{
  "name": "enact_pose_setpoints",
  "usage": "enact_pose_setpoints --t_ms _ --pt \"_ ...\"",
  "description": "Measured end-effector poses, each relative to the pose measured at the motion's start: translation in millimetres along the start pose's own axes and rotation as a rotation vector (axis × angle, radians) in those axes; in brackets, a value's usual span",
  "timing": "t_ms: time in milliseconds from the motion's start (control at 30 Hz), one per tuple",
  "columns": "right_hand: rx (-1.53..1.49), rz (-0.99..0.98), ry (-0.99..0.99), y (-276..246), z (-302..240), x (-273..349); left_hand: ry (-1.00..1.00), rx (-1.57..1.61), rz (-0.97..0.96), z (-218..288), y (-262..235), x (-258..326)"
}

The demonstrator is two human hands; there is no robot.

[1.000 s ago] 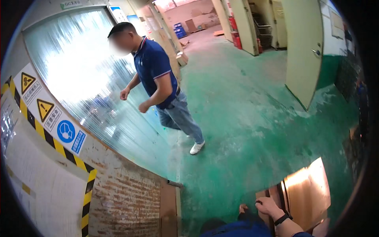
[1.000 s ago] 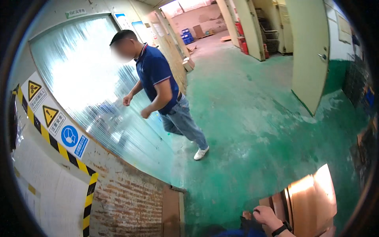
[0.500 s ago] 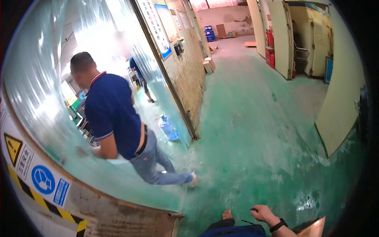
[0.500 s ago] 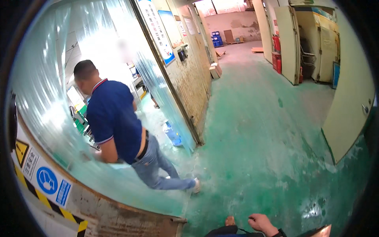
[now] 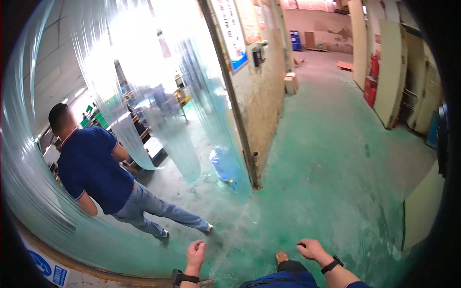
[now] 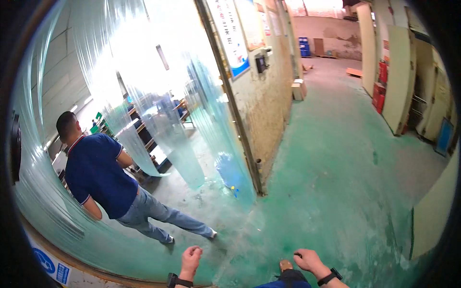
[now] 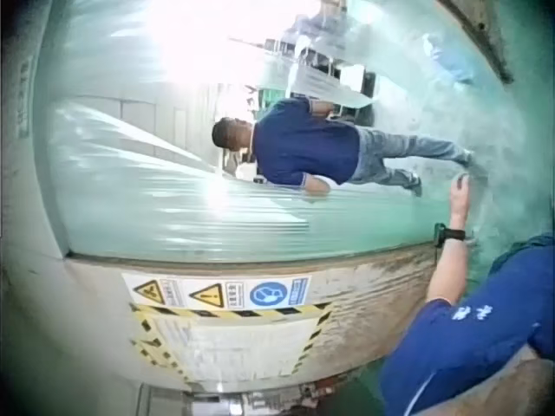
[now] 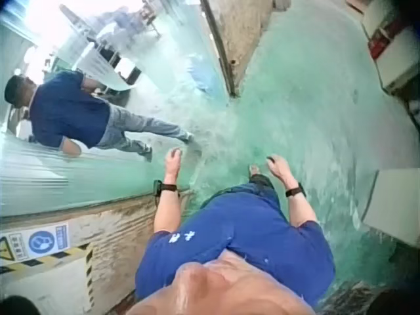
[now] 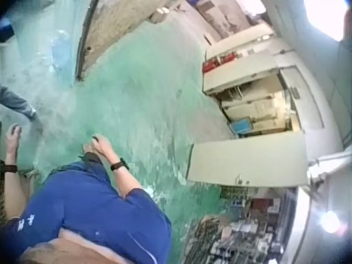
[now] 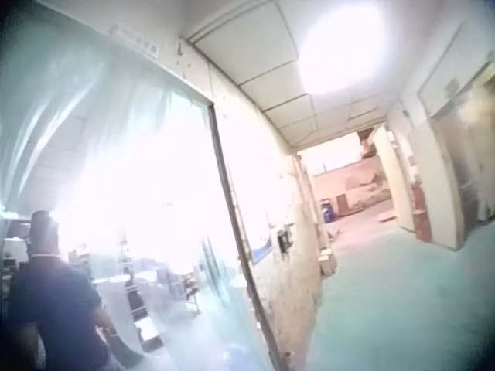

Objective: Operating an industrial machine with rollers and then walking to a different part of the factory floor through a plastic curtain.

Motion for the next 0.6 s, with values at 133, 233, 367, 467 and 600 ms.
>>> enact_pose_setpoints --t_ms 133,233,367,467,600 --pt "0.058 -0.143 -0.249 -19 -118 -129 0.02 -0.088 0.274 66 -59 -37" --pt "0.0 -0.289 -0.455 6 -229 -204 0.111 -0.417 0.449 123 -93 -65" --pt "0.025 -0.394 -0.787 63 -383 -276 0.244 -0.37 0.364 164 -89 -166" --pt "-0.224 -0.41 -0.822 90 -468 -316 0.576 -0.573 0.299 204 -63 -227" --pt "-0.176 -0.289 -0.959 103 -561 -358 0.435 -0.413 -0.01 187 -70 -303"
Point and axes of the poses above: each hand's wrist, its own x-axis away from the middle knuckle, its own y-axis out of the palm, z = x × y, the point moved 10 cm from there along -x, towards the middle knuckle, and after that the axes turned 10 degrees about -z, right-handed, at the moved point
